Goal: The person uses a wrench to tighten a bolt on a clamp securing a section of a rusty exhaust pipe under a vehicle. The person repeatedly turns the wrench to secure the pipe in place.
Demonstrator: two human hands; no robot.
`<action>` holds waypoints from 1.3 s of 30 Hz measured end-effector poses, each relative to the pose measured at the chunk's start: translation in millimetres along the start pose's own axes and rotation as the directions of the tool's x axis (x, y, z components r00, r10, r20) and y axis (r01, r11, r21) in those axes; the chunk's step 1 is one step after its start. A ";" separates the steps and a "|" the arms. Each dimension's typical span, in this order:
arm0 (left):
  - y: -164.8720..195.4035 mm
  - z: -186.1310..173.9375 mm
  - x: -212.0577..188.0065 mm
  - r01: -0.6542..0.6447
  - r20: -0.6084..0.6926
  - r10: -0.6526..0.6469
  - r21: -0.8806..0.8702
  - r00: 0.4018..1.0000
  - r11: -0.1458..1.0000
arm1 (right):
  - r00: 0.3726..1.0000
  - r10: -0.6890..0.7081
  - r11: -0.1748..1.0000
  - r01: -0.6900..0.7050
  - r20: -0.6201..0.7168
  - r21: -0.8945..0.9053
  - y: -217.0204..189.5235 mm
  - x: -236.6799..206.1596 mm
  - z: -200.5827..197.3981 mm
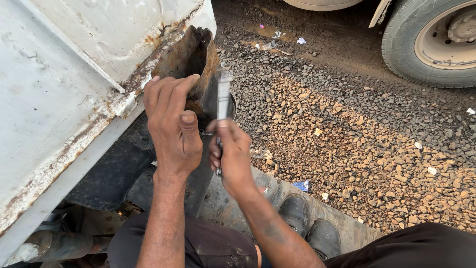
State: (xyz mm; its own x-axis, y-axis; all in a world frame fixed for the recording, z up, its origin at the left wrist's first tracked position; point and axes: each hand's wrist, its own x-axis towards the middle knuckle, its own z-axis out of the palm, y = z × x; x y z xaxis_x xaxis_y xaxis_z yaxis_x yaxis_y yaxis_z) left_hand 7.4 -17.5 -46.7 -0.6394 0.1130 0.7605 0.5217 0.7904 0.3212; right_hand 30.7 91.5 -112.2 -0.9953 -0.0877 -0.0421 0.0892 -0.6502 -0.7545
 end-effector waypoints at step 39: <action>10.2 -0.2 -48.3 0.443 0.170 -0.441 -0.623 0.881 0.645 | 0.962 -0.240 0.862 0.274 0.131 -0.426 66.2 -7.0 -2.3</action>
State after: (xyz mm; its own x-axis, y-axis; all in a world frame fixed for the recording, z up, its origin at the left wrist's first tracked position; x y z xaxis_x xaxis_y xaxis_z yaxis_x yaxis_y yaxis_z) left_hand 43.7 -15.1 -80.1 -0.8896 -0.1462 0.4327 0.4053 0.1842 0.8954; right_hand 43.5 50.8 -163.4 -0.9736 -0.0269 0.2268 -0.2119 -0.2634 -0.9411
